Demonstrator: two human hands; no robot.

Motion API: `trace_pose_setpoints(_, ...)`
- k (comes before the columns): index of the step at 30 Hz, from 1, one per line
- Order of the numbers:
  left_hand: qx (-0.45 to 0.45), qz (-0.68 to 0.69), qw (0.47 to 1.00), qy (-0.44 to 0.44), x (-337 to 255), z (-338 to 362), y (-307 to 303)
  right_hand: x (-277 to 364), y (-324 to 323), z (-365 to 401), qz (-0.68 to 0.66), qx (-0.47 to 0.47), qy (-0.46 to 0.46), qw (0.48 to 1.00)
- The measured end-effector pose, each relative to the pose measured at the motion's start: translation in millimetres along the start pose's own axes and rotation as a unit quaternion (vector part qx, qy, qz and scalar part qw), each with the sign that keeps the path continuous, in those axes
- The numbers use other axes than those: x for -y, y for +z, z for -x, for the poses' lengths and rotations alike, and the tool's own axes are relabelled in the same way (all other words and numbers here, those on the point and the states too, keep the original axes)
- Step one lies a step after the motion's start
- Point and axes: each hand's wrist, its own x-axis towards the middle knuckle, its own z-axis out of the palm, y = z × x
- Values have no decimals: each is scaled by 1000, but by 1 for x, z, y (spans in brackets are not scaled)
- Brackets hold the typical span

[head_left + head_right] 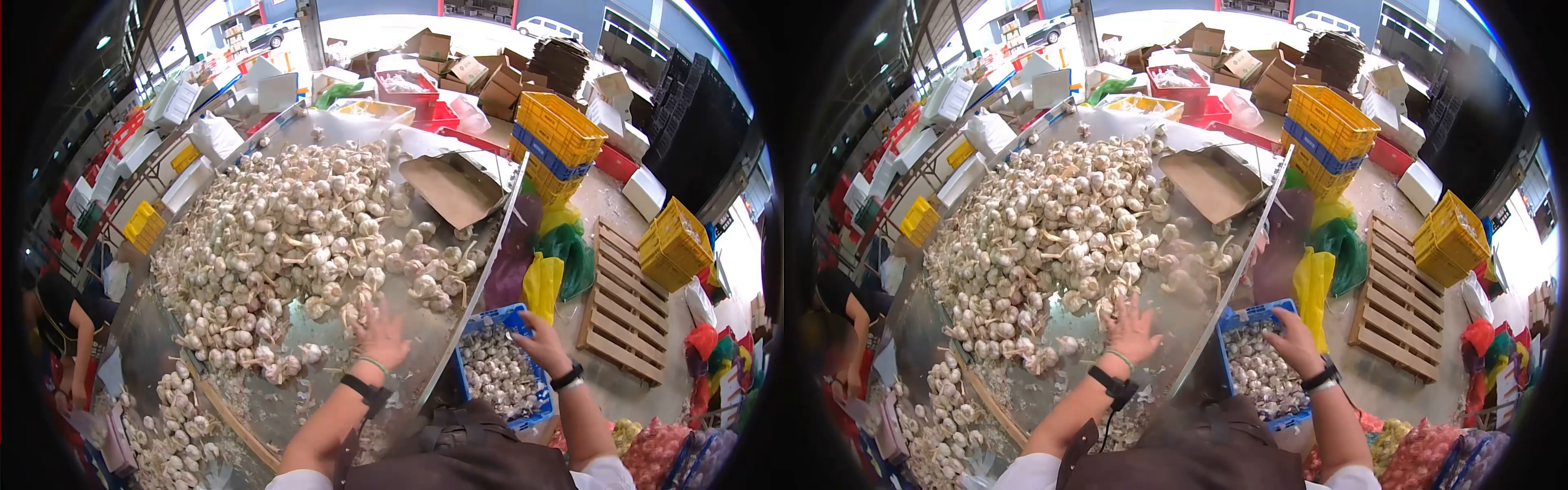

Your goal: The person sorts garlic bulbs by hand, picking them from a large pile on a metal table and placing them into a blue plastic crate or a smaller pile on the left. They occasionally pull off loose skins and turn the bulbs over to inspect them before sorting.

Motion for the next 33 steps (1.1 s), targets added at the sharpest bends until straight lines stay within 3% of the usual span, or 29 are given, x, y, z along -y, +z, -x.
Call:
trace_pose_setpoints(2,7,14,1000,-27,40,-5,18,48,18,-59,52,34,-142,988)
trace_pose_setpoints(4,19,28,998,-54,68,1,37,57,53,-113,94,69,-197,973)
trace_pose_setpoints(6,-31,81,990,-114,87,9,46,62,83,-163,129,118,-184,967)
trace_pose_setpoints(7,-13,79,988,-135,90,17,35,65,97,-184,191,155,-173,954)
trace_pose_setpoints(10,-38,69,981,-179,111,34,45,95,108,-211,322,285,-149,891)
trace_pose_setpoints(12,-32,73,978,-195,124,46,44,133,104,-205,285,314,-131,896)
trace_pose_setpoints(14,-29,70,963,-260,131,54,43,159,109,-201,416,364,-189,811)
trace_pose_setpoints(15,-29,85,956,-278,135,56,46,135,131,-201,416,307,-203,832)
trace_pose_setpoints(16,-26,86,957,-276,138,56,48,117,151,-203,417,308,-199,832)
trace_pose_setpoints(18,-36,83,955,-284,139,54,49,101,182,-203,336,301,-148,880)
trace_pose_setpoints(20,-34,84,954,-286,133,50,46,123,193,-191,202,348,-100,910)
trace_pose_setpoints(22,-34,71,949,-304,129,49,49,104,231,-180,146,409,-160,887)
trace_pose_setpoints(26,-47,70,949,-302,127,60,57,120,289,-129,181,425,-208,862)
trace_pose_setpoints(28,-75,111,968,-213,139,70,67,152,272,-113,202,535,-248,782)
trace_pose_setpoints(30,-95,119,967,-203,124,78,46,167,252,-99,128,526,-274,795)
trace_pose_setpoints(32,-273,307,875,-257,106,90,40,178,236,-85,53,520,-295,800)
trace_pose_setpoints(33,-273,306,874,-263,94,92,39,182,226,-83,17,516,-284,808)
